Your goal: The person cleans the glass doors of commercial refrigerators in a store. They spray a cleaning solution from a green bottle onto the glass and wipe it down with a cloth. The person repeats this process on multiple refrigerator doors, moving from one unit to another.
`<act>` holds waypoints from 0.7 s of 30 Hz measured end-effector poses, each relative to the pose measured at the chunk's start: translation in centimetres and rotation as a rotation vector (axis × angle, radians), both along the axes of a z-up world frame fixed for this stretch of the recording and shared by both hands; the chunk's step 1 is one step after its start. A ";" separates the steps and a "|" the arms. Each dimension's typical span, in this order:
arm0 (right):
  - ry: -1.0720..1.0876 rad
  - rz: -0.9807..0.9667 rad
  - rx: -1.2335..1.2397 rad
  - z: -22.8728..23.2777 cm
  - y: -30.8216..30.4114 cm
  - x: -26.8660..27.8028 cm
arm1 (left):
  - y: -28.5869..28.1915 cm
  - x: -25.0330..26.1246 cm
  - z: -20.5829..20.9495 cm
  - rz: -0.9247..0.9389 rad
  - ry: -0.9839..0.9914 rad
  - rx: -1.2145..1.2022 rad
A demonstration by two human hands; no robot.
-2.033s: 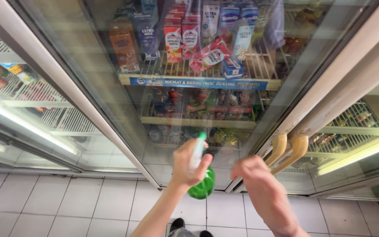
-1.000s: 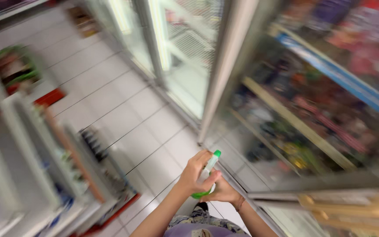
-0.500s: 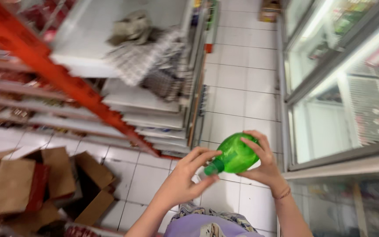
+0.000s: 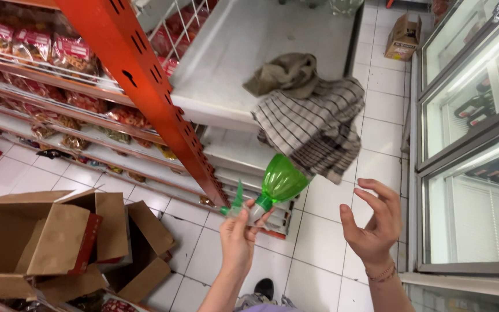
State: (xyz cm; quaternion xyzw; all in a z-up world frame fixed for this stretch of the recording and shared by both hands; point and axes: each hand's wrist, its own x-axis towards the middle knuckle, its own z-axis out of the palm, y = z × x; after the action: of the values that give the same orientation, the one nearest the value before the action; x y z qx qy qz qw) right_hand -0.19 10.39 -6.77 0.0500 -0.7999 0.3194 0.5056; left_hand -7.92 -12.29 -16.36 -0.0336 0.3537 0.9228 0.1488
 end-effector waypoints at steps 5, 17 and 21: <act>0.043 -0.124 0.190 4.1 -1.6 -3.1 | 2.3 -2.6 -0.3 -0.129 -0.012 -0.015; -0.140 -0.339 0.522 9.7 -4.1 -8.1 | 5.9 -7.4 -5.7 -0.306 0.033 -0.328; -0.266 -0.342 0.523 10.8 -4.6 -8.7 | 4.8 -8.3 -5.9 -0.397 0.067 -0.407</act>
State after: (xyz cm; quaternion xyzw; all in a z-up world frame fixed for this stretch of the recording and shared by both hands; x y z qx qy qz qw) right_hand -8.93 5.77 4.08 0.0010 -0.9105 0.0179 0.4131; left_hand -16.21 -7.47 -22.30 0.0376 0.5361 0.7862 0.3053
